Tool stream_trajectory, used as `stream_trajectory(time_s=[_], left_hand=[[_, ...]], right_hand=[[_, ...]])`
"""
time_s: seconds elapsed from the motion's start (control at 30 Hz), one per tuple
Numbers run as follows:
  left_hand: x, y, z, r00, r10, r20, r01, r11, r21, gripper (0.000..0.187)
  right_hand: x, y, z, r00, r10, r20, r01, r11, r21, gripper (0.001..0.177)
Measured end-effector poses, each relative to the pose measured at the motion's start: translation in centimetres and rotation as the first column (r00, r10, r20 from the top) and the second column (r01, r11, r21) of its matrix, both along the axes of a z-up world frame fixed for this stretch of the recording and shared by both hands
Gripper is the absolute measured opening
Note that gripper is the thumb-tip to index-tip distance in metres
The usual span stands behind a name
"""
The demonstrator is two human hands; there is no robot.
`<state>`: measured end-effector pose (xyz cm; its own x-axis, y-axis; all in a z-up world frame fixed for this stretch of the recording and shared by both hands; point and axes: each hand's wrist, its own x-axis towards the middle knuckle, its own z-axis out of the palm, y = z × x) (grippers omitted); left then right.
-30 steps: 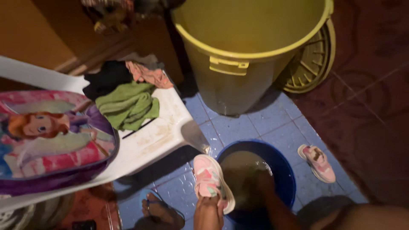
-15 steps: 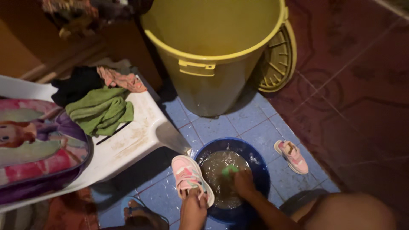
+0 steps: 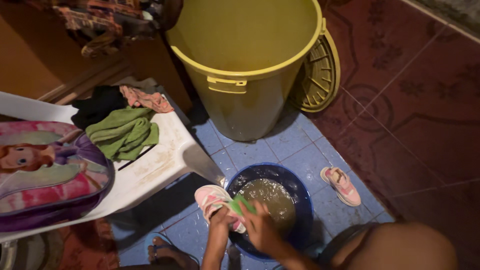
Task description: The person washes shoes by hand using a sponge and a bucket of water.
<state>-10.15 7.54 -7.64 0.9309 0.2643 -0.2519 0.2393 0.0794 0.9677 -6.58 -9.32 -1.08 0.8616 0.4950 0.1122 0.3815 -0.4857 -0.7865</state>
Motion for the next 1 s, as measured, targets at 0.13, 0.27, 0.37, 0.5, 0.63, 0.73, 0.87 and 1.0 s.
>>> stream_trajectory(time_s=[0.13, 0.27, 0.37, 0.5, 0.63, 0.73, 0.87, 1.0], left_hand=[[0.3, 0.0, -5.0, 0.974, 0.214, -0.082, -0.228, 0.886, -0.404, 0.045], [0.4, 0.6, -6.3, 0.957, 0.262, -0.122, -0.288, 0.823, -0.490, 0.051], [0.8, -1.0, -5.2, 0.945, 0.315, -0.092, -0.316, 0.800, -0.510, 0.053], [0.9, -1.2, -3.8, 0.974, 0.227, 0.011, -0.174, 0.775, -0.608, 0.069], [0.1, -1.4, -1.5, 0.989, 0.136, -0.059, -0.147, 0.953, -0.264, 0.054], [0.6, -2.5, 0.9, 0.993, 0.104, -0.055, -0.111, 0.983, -0.144, 0.043], [0.2, -2.2, 3.0, 0.979, 0.139, -0.146, -0.167, 0.965, -0.201, 0.037], [-0.7, -2.1, 4.5, 0.992, 0.122, -0.042, -0.128, 0.973, -0.190, 0.043]], right_hand=[[-2.4, -0.1, 0.2, 0.992, 0.050, 0.114, -0.039, 0.994, -0.099, 0.048], [4.5, 5.6, -1.7, 0.991, -0.122, -0.060, 0.097, 0.944, -0.315, 0.045], [5.1, 4.0, -2.4, 0.998, -0.057, -0.017, 0.054, 0.989, -0.137, 0.052], [-3.3, -1.3, -4.4, 0.998, -0.057, 0.020, 0.058, 0.996, -0.073, 0.051], [2.7, 1.0, -9.4, 0.995, -0.086, 0.045, 0.095, 0.964, -0.249, 0.044], [7.2, 1.9, -11.0, 0.940, -0.116, -0.321, 0.036, 0.969, -0.245, 0.041], [0.7, -2.5, -11.7, 0.999, -0.025, -0.039, 0.030, 0.992, 0.120, 0.050], [-3.3, -7.7, -7.2, 0.956, 0.040, 0.289, -0.028, 0.999, -0.046, 0.041]])
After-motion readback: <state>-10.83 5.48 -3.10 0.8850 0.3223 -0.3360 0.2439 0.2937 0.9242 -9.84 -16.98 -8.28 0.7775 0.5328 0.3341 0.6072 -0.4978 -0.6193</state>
